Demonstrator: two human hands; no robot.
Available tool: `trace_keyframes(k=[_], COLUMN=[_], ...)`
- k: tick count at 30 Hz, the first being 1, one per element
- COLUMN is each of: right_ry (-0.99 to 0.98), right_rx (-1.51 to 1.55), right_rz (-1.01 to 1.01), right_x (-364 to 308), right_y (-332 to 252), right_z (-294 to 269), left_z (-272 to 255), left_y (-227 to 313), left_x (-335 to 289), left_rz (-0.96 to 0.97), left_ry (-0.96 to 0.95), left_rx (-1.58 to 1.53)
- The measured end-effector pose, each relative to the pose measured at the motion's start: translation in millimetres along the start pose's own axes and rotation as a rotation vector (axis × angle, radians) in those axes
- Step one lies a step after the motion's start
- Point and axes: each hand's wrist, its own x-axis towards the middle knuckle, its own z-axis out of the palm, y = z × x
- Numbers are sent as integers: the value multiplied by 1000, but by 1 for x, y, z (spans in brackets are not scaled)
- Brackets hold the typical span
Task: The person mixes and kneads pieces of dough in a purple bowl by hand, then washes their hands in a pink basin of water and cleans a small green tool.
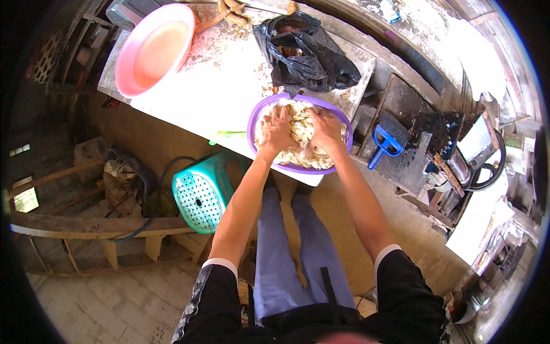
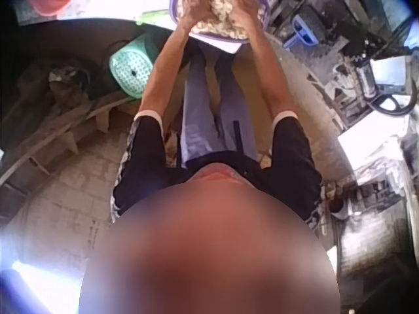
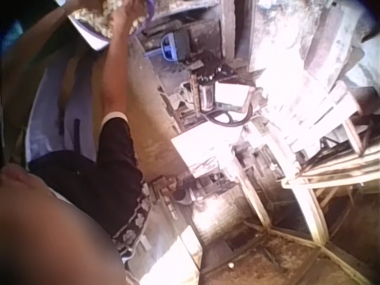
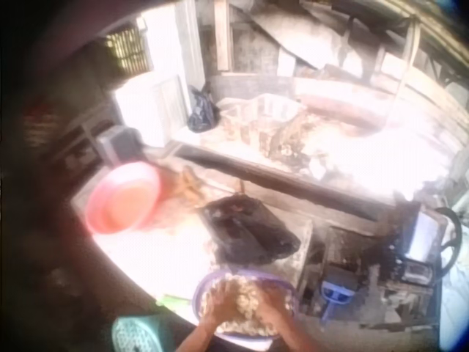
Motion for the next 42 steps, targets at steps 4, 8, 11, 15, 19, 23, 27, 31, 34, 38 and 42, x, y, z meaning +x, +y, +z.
trace_keyframes(k=[4,8,11,15,19,23,27,31,34,38,42], right_ry=[93,202,201,299,380,307,433,550,525,505,425], right_rx=[24,-33,53,74,139,184,187,239,309,355,396], right_rz=[19,88,88,45,34,78,31,-65,-109,-139,-165], right_x=[1,2,2,3,5,1,-14,-28,-37,-49,-63], right_y=[-4,-15,-14,-10,-5,-1,2,7,8,10,12], right_z=[18,33,37,45,44,35,22,19,15,13,9], left_z=[0,7,10,14,14,3,-6,-5,-10,-13,-17], left_y=[-6,-10,-12,-24,-22,-10,2,0,2,7,7], left_x=[1,3,3,7,5,-4,-14,-24,-34,-46,-55], left_rz=[3,12,-18,3,103,149,208,287,325,367,389], left_ry=[48,99,57,62,160,206,308,368,343,246,169], left_rx=[-28,38,2,-106,-90,-121,-46,41,-19,-97,-26])
